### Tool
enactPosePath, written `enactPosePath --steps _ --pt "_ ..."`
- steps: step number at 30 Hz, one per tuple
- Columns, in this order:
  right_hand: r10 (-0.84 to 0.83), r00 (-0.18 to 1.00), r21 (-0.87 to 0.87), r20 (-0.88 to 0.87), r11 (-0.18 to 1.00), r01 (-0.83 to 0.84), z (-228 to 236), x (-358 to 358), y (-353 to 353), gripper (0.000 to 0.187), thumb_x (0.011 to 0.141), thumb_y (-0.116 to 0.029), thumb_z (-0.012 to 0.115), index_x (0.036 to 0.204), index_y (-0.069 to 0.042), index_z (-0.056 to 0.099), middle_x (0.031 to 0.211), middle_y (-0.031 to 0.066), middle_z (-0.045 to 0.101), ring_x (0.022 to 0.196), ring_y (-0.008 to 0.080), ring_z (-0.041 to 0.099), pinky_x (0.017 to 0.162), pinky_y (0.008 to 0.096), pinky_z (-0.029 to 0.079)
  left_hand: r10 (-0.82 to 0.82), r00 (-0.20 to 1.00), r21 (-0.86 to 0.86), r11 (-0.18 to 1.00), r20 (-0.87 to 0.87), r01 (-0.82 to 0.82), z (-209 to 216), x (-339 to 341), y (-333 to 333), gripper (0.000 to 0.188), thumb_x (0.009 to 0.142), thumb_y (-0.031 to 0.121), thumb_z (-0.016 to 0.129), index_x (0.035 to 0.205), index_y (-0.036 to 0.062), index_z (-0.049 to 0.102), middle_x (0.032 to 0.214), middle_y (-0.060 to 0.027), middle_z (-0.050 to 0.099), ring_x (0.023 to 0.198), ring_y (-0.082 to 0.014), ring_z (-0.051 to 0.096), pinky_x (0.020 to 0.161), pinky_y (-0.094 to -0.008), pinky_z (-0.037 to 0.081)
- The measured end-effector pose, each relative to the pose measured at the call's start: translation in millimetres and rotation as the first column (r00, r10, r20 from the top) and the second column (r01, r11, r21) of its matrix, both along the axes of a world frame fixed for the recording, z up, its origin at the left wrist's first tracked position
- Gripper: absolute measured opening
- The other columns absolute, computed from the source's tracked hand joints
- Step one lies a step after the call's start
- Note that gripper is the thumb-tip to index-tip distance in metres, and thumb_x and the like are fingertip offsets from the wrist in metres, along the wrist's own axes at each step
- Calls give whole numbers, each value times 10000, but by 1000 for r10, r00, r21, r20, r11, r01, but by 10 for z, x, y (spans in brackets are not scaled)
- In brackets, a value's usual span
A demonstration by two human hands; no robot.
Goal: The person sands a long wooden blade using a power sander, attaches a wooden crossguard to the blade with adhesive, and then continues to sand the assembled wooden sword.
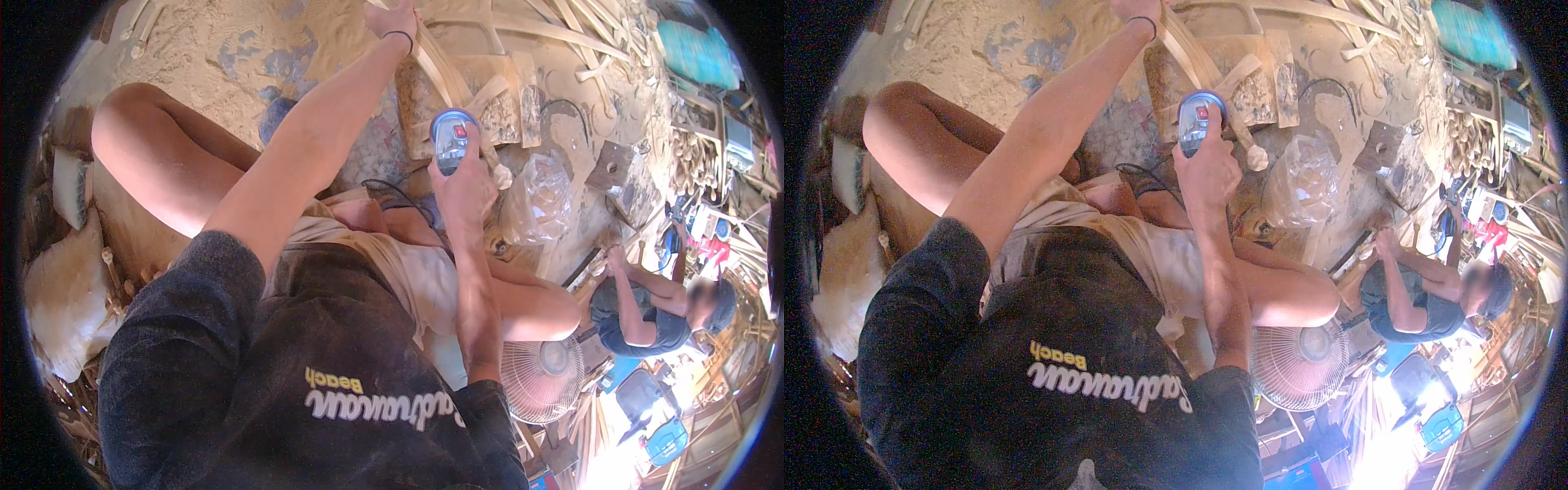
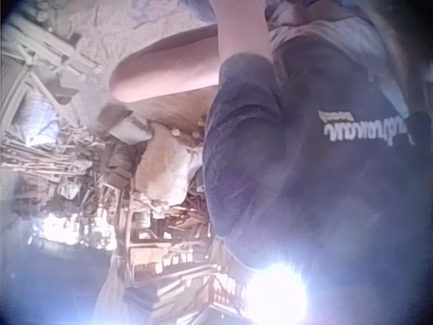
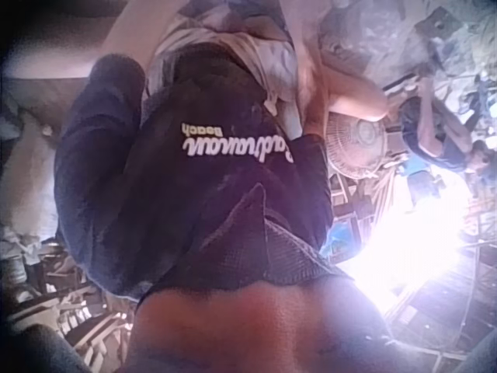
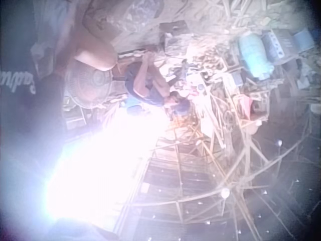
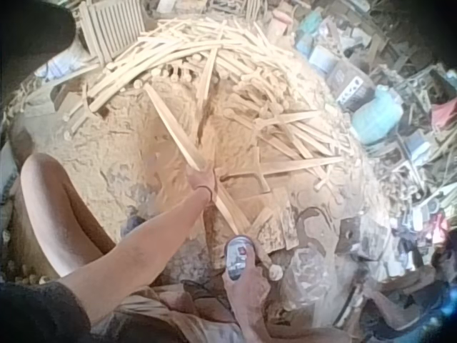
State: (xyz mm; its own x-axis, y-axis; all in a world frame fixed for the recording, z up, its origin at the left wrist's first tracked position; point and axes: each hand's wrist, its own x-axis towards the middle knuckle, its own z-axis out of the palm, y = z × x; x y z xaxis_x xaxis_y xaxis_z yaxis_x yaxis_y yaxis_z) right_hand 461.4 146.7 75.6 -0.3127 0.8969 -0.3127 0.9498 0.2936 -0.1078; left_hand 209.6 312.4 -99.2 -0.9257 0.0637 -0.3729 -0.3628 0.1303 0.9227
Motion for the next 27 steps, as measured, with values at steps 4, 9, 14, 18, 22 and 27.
enactPosePath --steps 4,9,14,18,22,27 --pt "-5 1000 0 16 1000 5 -7 11 15 952 858 -387 892 1654 -226 394 1030 260 755 876 429 786 793 508 635 -44 999 93 995 12 43 -4 42 16 603 891 206 865 1389 -5 597 1211 -222 745 1097 -371 736 931 -481 595" --pt "-44 997 -94 -62 995 38 155 -60 49 920 869 -340 867 1647 -182 401 1061 259 784 984 461 770 897 562 591 0 1000 123 992 -2 0 -196 -155 -17 529 904 147 829 1322 -19 550 1080 -207 724 923 -348 722 796 -461 591" --pt "-90 995 -34 -44 996 88 83 91 127 943 871 -350 862 1662 -191 374 1102 254 788 1017 465 765 910 568 582 -60 993 206 978 98 38 110 -37 -44 431 889 70 797 1134 -74 474 780 -191 690 548 -284 709 488 -436 585" --pt "-89 996 -63 -20 994 88 83 64 152 947 870 -345 861 1662 -194 364 1094 255 788 1023 475 760 911 572 579 -35 996 86 996 86 27 8 -16 -19 484 889 98 814 1240 -51 517 933 -196 710 744 -320 716 652 -451 587" --pt "-53 998 -45 -43 998 51 67 -5 128 929 869 -342 860 1650 -194 379 1131 259 777 1039 475 755 916 578 579 -15 999 -70 997 -41 12 -407 -97 -39 578 900 208 853 1382 6 605 1246 -220 746 1141 -406 728 969 -498 581" --pt "-88 995 -72 -37 994 85 59 11 140 917 865 -340 858 1640 -184 394 1196 259 753 1083 464 741 926 581 576 -30 999 -135 990 -22 27 -316 -68 -18 549 890 245 868 1332 16 637 1217 -217 758 1142 -406 731 968 -503 577"
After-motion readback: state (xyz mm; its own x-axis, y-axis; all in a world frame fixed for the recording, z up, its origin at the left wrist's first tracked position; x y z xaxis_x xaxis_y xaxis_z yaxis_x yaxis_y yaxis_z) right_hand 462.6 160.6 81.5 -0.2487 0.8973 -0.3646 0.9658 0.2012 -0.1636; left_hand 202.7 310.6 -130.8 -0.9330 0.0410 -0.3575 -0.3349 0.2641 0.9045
